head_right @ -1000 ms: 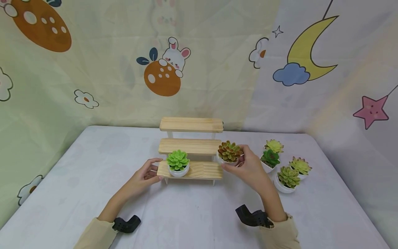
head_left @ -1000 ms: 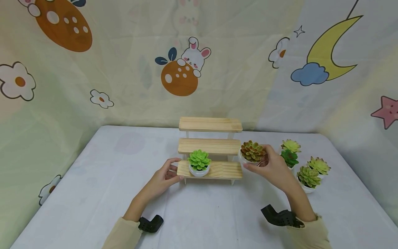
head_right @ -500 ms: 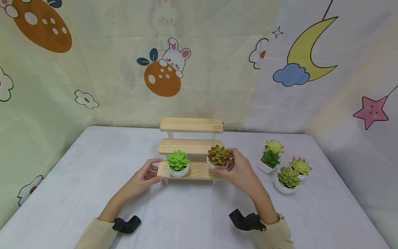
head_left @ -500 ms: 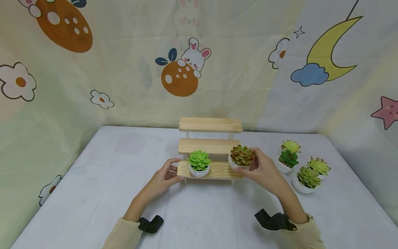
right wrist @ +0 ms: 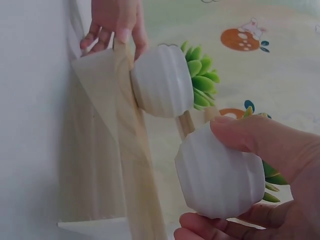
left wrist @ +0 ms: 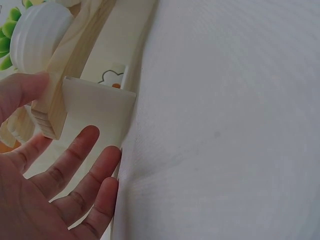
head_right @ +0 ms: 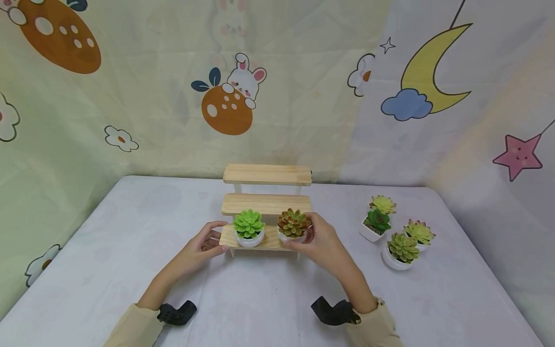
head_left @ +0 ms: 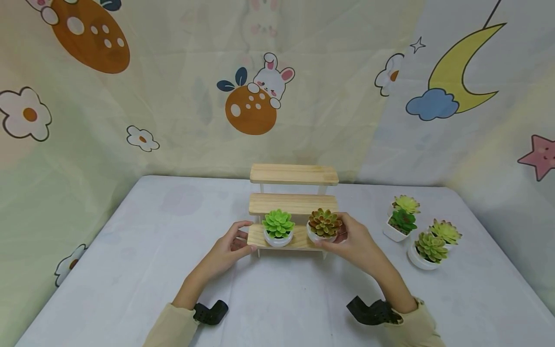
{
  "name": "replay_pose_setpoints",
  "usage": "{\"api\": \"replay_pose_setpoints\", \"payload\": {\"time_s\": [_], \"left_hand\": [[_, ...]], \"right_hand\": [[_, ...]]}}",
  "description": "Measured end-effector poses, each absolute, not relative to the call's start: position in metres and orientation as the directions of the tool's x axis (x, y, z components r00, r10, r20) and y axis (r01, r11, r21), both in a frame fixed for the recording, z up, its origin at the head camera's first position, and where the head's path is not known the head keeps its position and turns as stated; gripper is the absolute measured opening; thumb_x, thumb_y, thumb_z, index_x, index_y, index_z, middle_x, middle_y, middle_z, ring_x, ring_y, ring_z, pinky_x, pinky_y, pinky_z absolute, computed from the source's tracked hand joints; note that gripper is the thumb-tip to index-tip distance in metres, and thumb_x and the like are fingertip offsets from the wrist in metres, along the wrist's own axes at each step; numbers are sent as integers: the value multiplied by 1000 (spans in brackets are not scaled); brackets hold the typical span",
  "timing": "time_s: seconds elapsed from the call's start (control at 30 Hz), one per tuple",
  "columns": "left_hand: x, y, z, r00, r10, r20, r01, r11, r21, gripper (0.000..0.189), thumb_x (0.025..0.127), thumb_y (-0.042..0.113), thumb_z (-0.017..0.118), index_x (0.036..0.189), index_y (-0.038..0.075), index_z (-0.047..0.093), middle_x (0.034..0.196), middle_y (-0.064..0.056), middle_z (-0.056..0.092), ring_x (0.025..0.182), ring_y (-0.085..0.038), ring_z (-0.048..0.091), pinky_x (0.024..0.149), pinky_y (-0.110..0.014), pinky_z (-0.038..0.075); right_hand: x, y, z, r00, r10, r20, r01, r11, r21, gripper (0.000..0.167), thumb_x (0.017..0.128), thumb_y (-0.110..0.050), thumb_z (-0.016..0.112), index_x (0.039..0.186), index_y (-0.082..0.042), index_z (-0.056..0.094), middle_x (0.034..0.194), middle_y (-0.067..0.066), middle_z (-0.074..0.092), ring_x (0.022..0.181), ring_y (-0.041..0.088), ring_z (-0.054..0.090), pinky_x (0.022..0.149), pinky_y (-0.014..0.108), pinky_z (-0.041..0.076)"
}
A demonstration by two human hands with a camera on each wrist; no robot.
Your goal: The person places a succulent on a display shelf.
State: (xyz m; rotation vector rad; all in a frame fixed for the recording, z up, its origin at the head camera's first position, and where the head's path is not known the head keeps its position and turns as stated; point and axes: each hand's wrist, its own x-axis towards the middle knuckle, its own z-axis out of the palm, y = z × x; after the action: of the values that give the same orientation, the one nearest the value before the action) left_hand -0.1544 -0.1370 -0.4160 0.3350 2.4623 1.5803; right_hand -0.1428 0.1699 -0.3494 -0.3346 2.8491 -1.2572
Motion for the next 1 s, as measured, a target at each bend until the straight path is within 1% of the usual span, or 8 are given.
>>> {"api": "replay_pose_setpoints", "payload": {"time_s": [0.2,0.3,0.53,0.87,1.0], "left_hand": [[-155,-136,-416,-960,273,-60,63,418,906,57,85,29,68,134,27,39,111,-6,59,96,-16,60,88,-37,46],[-154,-135,-416,-961,268,-62,59,419,906,57,84,29,68,133,28,39,110,-5,59,95,-15,60,87,-36,46],[-154,-135,-416,-962,264,-64,55,421,905,57,84,30,68,134,29,39,110,-5,59,96,-15,60,88,-37,47],[-154,-136,-416,-962,266,-57,61,416,907,57,85,29,68,134,27,39,110,-7,59,97,-16,61,88,-37,47],[-155,-136,-416,-962,267,-59,60,417,907,57,85,28,68,134,26,39,111,-7,59,97,-17,61,89,-38,47]], "right_hand": [[-144,166,-357,-975,-205,81,-198,655,-729,70,73,-30,80,124,4,46,94,12,59,76,16,53,61,21,46],[-145,165,-360,-976,-203,79,-195,652,-733,69,73,-27,80,124,4,46,91,11,58,74,15,52,60,21,45],[-148,164,-366,-969,-235,76,-215,648,-731,66,73,-26,79,123,3,48,86,10,58,71,14,51,59,22,44],[-149,166,-367,-955,-295,39,-225,630,-743,61,79,-32,74,124,1,48,85,7,55,73,15,49,58,23,42],[-149,167,-367,-951,-306,33,-224,614,-757,61,81,-32,72,126,0,47,87,7,56,75,15,51,60,23,44]]}}
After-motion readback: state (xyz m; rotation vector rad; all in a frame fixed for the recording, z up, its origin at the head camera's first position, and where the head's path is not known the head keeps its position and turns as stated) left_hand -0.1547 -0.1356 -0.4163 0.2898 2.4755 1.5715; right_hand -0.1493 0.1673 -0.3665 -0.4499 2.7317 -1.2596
